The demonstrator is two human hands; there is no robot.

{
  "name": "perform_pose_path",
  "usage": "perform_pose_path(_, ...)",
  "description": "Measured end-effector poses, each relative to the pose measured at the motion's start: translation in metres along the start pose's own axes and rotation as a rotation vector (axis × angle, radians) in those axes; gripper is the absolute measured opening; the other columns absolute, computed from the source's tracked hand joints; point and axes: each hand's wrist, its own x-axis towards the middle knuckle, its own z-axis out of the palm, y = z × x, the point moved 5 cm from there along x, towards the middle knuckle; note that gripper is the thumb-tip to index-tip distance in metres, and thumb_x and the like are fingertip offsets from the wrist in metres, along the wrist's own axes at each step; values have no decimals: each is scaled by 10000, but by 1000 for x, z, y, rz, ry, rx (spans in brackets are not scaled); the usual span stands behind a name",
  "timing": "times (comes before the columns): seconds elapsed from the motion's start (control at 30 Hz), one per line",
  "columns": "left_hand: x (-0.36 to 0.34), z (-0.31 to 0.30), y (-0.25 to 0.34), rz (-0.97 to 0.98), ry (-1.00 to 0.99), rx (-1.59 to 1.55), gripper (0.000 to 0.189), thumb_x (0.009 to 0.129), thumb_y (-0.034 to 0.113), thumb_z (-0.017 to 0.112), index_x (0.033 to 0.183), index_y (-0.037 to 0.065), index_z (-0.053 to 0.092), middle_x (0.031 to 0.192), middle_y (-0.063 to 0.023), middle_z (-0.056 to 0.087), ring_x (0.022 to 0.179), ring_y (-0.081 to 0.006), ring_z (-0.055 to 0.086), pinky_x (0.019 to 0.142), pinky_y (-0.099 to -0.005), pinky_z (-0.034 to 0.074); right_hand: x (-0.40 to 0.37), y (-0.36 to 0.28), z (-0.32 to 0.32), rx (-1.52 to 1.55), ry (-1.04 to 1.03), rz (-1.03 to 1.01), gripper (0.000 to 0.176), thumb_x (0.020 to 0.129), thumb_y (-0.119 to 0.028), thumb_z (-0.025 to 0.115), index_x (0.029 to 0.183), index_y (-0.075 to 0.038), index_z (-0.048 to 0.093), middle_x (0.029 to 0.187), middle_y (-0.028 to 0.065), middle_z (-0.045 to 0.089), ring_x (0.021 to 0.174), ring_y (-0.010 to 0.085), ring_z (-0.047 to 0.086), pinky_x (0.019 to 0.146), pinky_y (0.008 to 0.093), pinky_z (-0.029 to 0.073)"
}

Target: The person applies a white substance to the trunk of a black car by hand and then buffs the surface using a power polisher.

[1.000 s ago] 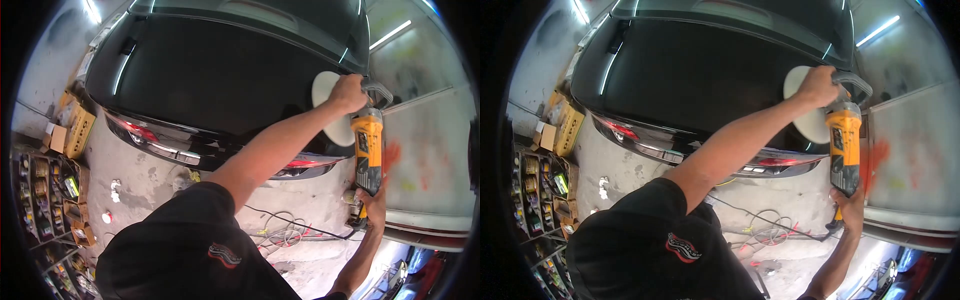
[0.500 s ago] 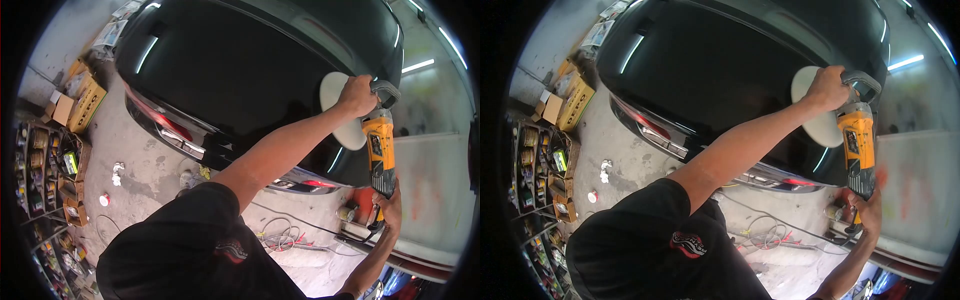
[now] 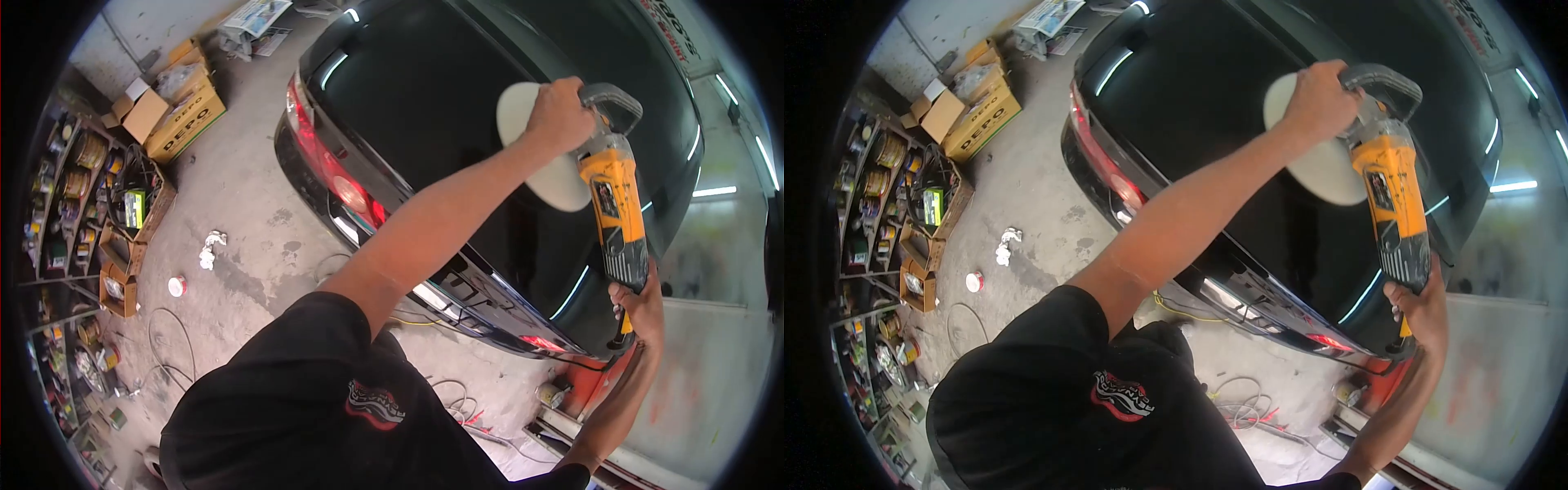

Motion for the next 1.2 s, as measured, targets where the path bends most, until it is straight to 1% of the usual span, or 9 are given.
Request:
perform_pose_path(0.3,46,-104,-16,78,246,188,314,846,225,737,1038,-24,740,898,-235,750,925,-365,740,870,-421,578,68,-61,64,-2,-168,-106,573,832,-43,770,1338,-40,501,789,3,603,577,90,541,485,250,429)
perform_pose_path(0.43,50,-119,-16,4,221,174,280,860,200,725,1004,-40,731,900,-226,750,928,-347,743,878,-418,578,75,-73,71,-3,-188,-93,618,832,-29,753,1382,-41,471,804,15,617,587,95,550,485,252,432)
perform_pose_path(0.7,34,-130,-9,-89,185,86,218,862,158,725,957,-37,698,948,-244,718,928,-419,711,851,-456,567,72,-83,57,-99,-216,18,663,833,8,720,1423,-34,420,824,37,628,586,108,556,491,256,447)
perform_pose_path(0.73,21,-127,0,-88,165,89,208,861,141,733,964,-34,685,961,-241,713,938,-416,707,841,-462,562,56,-76,51,-95,-192,34,751,825,17,711,1482,-45,354,804,43,618,585,119,562,495,265,456)
perform_pose_path(0.8,-20,-80,14,-125,74,-8,210,858,123,749,964,-42,672,910,-254,713,899,-434,704,830,-458,562,28,-21,14,-64,-140,65,927,808,35,693,1601,-68,224,762,56,599,583,143,575,503,284,475)
perform_pose_path(0.9,-95,27,15,-36,16,-75,199,852,134,741,922,-29,651,856,-271,690,862,-448,694,778,-501,543,-16,96,-49,22,-103,66,801,812,74,698,1518,-46,339,858,55,628,580,120,561,506,270,474)
perform_pose_path(0.93,-118,53,20,23,38,-57,195,848,136,739,922,-21,650,838,-263,682,847,-453,684,769,-505,536,-36,118,-63,33,-74,75,838,806,84,703,1538,-52,317,867,58,631,581,121,563,507,273,477)
perform_pose_path(0.97,-124,68,22,-48,-52,-116,190,842,132,740,929,-13,654,843,-243,686,850,-456,674,775,-504,533,-46,124,-70,37,-50,90,876,800,93,708,1557,-58,294,875,61,633,583,123,565,508,275,479)
perform_pose_path(1.2,-145,147,27,-63,-111,-198,189,842,117,741,948,-13,655,865,-236,707,861,-439,691,789,-490,551,-76,174,-136,38,21,194,973,793,101,745,1601,-76,233,914,71,644,578,131,567,499,275,480)
